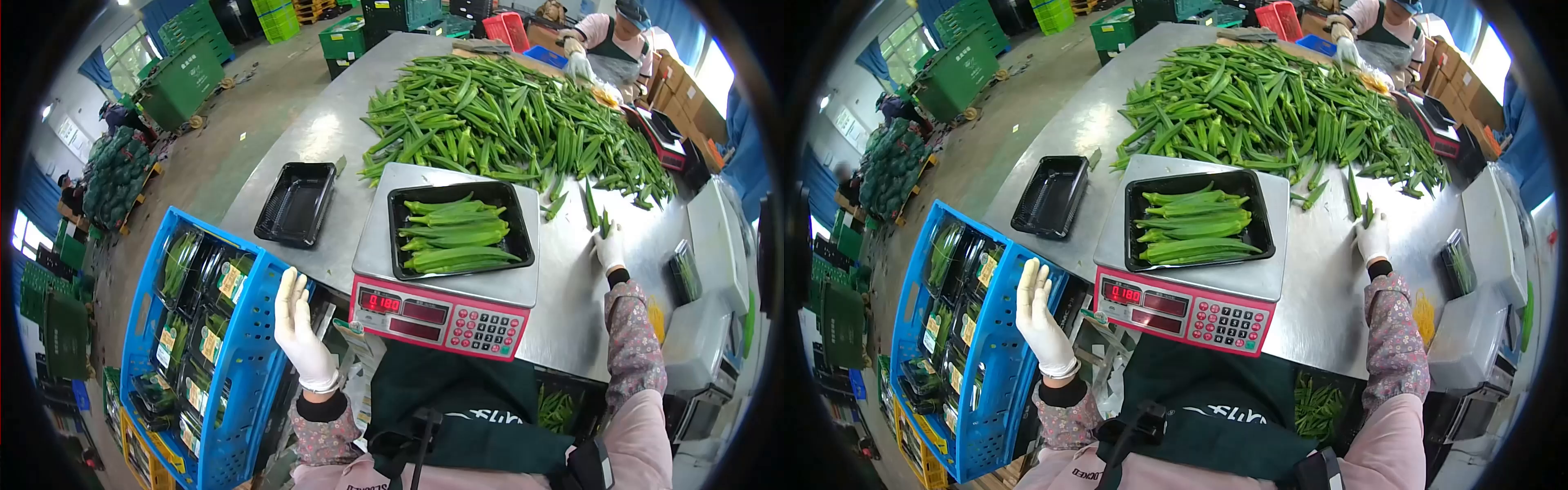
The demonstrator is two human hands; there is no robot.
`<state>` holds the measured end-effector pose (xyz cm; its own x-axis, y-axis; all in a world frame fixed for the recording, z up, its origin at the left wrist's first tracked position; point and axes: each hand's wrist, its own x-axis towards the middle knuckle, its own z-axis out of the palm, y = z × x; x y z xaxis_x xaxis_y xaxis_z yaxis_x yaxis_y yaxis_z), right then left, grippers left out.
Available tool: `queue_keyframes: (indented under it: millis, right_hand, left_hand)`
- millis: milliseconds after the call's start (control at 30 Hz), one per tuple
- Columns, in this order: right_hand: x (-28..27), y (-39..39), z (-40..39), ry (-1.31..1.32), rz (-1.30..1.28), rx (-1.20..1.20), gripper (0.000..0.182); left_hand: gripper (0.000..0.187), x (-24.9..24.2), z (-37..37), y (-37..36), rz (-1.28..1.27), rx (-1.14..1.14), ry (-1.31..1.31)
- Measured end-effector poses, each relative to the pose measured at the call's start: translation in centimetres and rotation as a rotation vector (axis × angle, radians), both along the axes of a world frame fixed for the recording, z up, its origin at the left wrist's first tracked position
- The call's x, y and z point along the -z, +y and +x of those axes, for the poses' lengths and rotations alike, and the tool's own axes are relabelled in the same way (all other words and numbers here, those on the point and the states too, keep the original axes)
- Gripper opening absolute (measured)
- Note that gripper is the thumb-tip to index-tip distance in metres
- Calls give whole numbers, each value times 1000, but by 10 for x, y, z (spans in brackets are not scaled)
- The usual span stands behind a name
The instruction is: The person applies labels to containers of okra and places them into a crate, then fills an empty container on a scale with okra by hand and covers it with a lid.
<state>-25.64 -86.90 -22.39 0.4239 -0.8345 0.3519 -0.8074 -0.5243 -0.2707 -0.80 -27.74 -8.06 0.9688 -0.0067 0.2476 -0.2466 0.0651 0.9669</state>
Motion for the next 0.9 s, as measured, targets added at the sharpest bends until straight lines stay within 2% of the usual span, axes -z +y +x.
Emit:
queue_keyframes:
  millis: [100, 133, 200, 233, 267, 300, 333, 367, 400, 433, 533, 633, 733, 767, 833, 900]
  right_hand:
    - [12, -2, -26, -132, -66, -176, 53]
    - [10, 0, -31, -132, -59, -165, 53]
    - [0, 0, -42, -184, 98, -178, 55]
    - [-8, 9, -45, -370, 196, -206, 51]
    - [-34, 25, -42, -574, 478, -130, 46]
    - [-46, 33, -44, -595, 557, -55, 43]
    - [-52, 38, -48, -590, 601, -36, 45]
    - [-50, 38, -56, -589, 629, -119, 43]
    - [-62, 50, -57, -521, 653, -99, 36]
    - [-56, 49, -62, -326, 437, -86, 32]
    - [-52, 45, -76, -361, 474, -18, 35]
    - [-54, 48, -82, -512, 388, -109, 37]
    - [-66, 58, -79, -204, 399, -77, 43]
    - [-70, 58, -77, -204, 400, -79, 43]
    - [-71, 54, -69, -13, 375, -65, 45]
    - [-62, 51, -58, -14, 358, -17, 45]
  left_hand:
    - [41, 0, -1, -4, 25, 14, -8]
    - [41, -1, -1, -6, 33, 24, -8]
    - [40, -3, -2, -12, 2, 23, -18]
    - [40, -7, -4, -16, -3, 17, -11]
    - [39, -7, -4, -19, 19, 8, -6]
    - [39, -6, -4, -22, 38, 9, 0]
    - [40, -4, -5, -25, 30, 30, 6]
    - [40, -2, -4, -27, 23, 45, 9]
    - [41, 0, -5, -29, 45, 57, -3]
    - [42, 0, -5, -31, 59, 80, -18]
    - [43, -6, -6, -39, 94, 79, -28]
    - [43, -5, -3, -40, 99, 55, -70]
    - [43, -4, -2, -42, 110, 39, -65]
    - [43, -4, -3, -42, 95, 33, -56]
    - [43, -2, -4, -42, 91, 42, -54]
    - [41, -4, -7, -44, 6, 35, -45]
